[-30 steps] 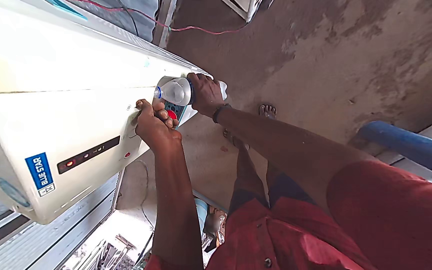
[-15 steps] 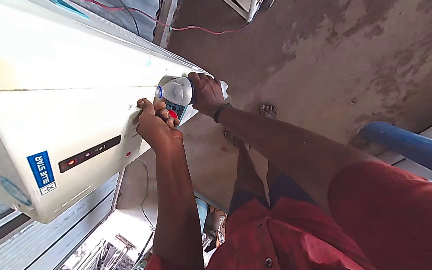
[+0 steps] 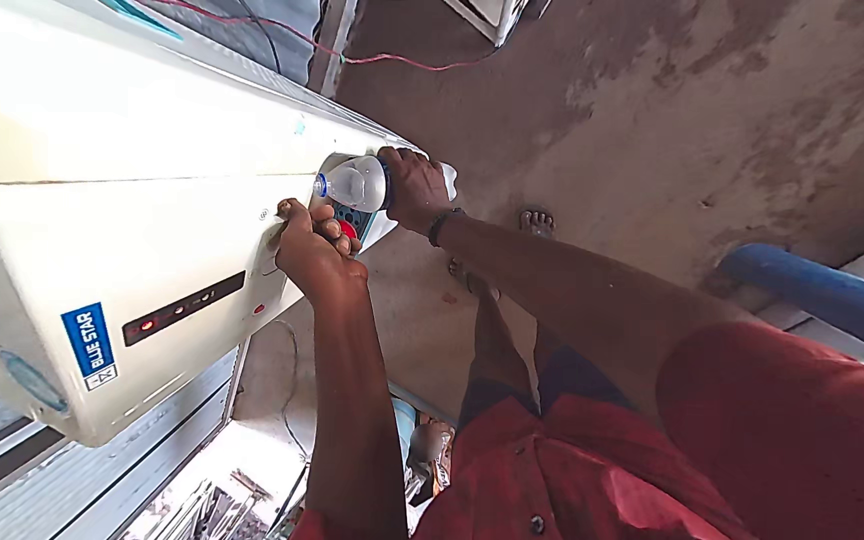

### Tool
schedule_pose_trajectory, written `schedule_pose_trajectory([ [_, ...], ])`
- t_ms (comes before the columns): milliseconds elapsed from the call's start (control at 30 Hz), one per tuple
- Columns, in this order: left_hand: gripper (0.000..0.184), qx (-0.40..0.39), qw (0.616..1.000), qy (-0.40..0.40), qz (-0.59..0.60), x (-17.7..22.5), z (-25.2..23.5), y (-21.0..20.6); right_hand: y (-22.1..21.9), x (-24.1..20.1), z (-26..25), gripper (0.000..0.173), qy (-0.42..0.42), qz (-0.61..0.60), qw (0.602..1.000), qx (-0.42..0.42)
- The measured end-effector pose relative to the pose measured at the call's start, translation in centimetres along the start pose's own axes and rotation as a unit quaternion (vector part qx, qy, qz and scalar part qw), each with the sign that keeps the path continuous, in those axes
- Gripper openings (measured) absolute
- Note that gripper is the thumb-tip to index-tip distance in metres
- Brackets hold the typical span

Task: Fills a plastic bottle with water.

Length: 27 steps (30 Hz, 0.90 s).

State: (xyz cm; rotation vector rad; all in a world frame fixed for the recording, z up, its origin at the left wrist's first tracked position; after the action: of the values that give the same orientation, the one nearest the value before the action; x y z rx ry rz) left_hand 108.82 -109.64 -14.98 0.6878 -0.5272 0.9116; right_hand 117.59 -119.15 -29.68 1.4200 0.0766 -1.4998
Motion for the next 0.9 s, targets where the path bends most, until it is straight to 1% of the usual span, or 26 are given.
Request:
schedule_pose_trajectory([
  [300, 0.041, 0.000, 1.000, 0.002, -0.003, -0.05, 0.03, 0.11, -0.01, -0.03, 0.03, 0.078, 0.004, 0.002, 1.000, 0.011],
  [467, 0.041, 0.001, 1.000, -0.002, -0.002, 0.01, 0.01, 0.11, -0.07, -0.07, 0.06, 0.071, 0.006, 0.008, 1.000, 0.017],
  [667, 0.043, -0.006, 1.000, -0.009, -0.004, 0.06, -0.03, 0.03, -0.13, 0.00, -0.04, 0.075, 0.006, 0.002, 1.000, 0.015],
  [767, 0.041, -0.007, 1.000, -0.009, -0.006, 0.05, -0.11, 0.06, -0.32, 0.11, -0.04, 0.077, 0.008, 0.003, 1.000, 0.018],
  [900, 0.042, -0.009, 1.000, -0.008, -0.007, 0.05, -0.13, 0.07, -0.33, 0.10, 0.00, 0.075, 0.008, 0.006, 1.000, 0.021],
])
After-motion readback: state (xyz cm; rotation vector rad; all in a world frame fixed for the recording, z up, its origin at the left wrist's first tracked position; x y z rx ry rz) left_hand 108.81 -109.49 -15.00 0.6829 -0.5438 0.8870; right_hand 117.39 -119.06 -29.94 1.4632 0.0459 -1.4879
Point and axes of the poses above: each hand's wrist, its own z-axis away from the middle knuckle, its own y-axis out of the back of the hand, x = y × z, the point moved 8 cm from there along -z, towards the middle knuckle, and after that the axes turned 13 degrees about y, right-handed, at the moved point
